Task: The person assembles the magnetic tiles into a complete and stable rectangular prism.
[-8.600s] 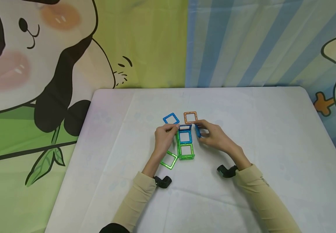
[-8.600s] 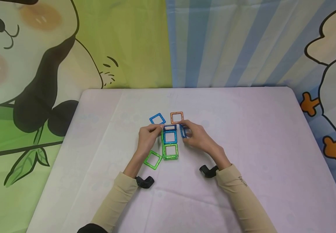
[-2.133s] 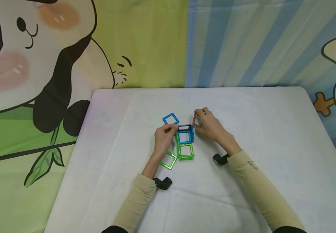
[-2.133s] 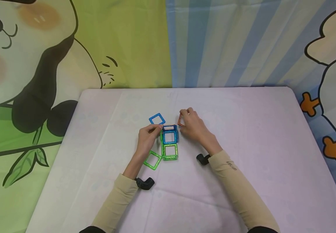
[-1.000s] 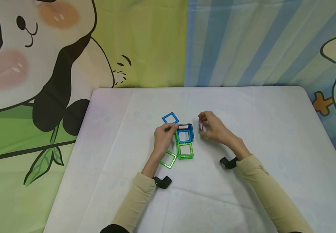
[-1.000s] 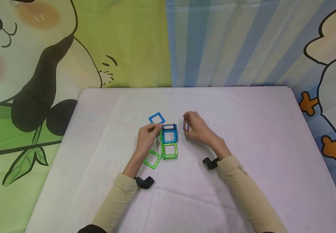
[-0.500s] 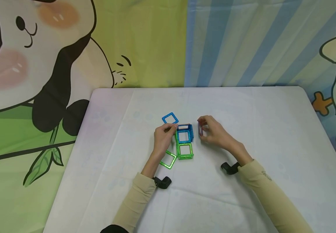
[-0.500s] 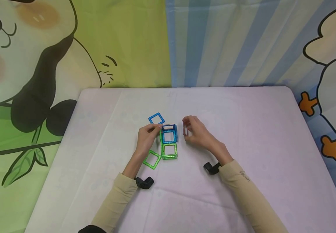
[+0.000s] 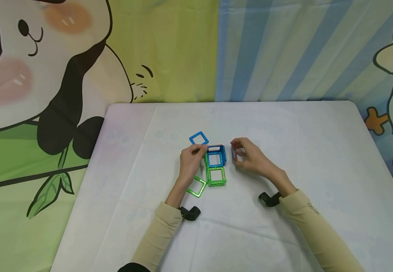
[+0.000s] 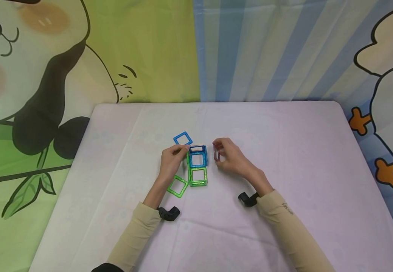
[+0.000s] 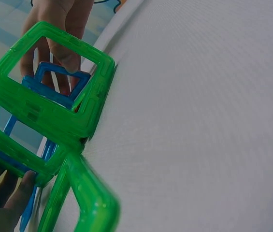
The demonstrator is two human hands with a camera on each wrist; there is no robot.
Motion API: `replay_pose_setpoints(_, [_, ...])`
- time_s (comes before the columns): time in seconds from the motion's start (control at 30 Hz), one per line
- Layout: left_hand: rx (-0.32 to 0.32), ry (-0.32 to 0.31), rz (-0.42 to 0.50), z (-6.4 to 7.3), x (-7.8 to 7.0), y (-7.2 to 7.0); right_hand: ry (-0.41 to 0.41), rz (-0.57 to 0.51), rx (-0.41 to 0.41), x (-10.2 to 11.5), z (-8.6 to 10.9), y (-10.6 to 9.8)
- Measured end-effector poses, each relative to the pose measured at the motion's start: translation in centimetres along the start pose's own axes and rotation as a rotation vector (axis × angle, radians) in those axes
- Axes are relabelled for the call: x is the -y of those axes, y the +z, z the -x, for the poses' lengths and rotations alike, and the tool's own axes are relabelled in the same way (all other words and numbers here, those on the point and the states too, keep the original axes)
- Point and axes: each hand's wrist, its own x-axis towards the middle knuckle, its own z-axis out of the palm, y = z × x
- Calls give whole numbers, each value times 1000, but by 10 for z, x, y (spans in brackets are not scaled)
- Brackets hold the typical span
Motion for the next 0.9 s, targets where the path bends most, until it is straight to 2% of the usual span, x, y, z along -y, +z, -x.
replay_pose_setpoints(0.3, [-4,-5,-4,0,0,0,45,-38,-8,1,4,3])
replay_pose_setpoints(0.9, [-4,-10,-1,0,0,0,35,-74,-3,-1,14,8])
